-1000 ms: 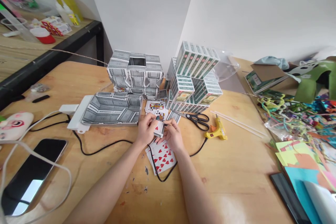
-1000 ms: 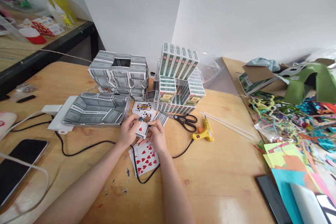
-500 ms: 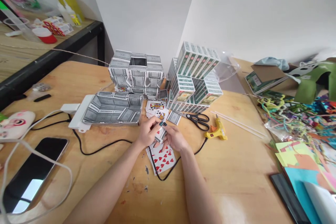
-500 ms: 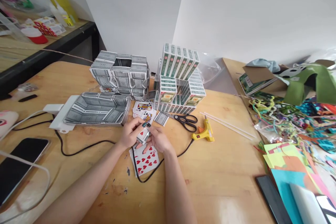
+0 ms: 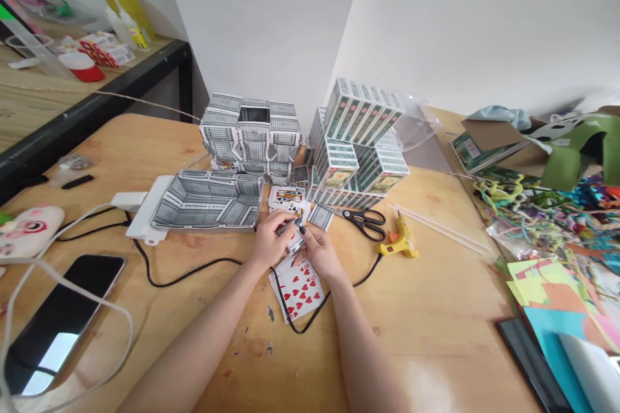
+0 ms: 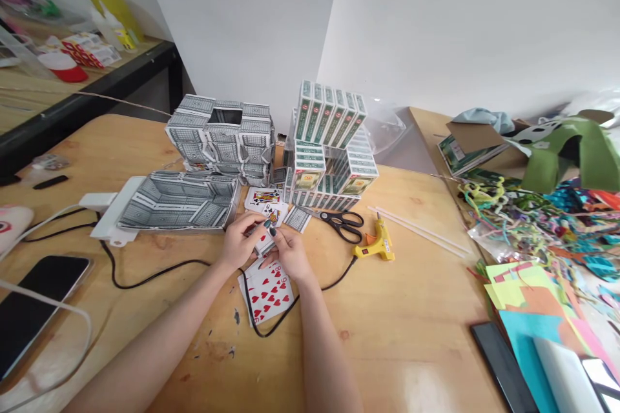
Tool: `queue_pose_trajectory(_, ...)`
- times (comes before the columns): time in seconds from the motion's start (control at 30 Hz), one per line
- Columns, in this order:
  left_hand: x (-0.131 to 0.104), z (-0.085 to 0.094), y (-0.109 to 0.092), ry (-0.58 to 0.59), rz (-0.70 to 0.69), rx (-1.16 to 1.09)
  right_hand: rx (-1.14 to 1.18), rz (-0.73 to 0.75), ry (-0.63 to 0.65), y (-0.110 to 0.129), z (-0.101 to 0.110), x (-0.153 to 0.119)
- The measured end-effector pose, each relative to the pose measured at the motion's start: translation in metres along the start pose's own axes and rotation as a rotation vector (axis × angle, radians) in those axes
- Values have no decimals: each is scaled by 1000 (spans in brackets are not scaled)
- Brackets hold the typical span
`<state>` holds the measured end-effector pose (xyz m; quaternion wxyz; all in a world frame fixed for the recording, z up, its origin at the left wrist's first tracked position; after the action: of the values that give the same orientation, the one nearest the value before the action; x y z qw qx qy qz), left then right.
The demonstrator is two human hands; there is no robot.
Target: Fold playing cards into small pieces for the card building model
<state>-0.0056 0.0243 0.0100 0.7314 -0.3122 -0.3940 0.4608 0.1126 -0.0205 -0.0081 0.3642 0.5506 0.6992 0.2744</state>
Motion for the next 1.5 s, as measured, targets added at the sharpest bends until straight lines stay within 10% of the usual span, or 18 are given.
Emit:
queue_pose_trajectory(0.47,-1,-9,0,40,285,-283,-169,72,-59,-4,1,1)
queue_pose_trajectory(0.97,-6,-9,-3,-17,-152,371,-218,58,-144,-8,4,-1)
queue_pose_trajectory(1.5,-1,-9,1,-34,22,238,-176,3,-40,0,-5,-5)
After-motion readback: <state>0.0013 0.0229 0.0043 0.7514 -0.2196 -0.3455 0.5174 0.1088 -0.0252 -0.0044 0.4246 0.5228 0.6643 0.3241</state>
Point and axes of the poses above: each hand's wrist, its own x-axis towards the middle knuckle, its own z-axis out of the back of the hand, y = z × x, the point moved 2 cm from there along x, towards the middle knuckle, and after that the axes turned 12 degrees about x, right-handed, at the moved point
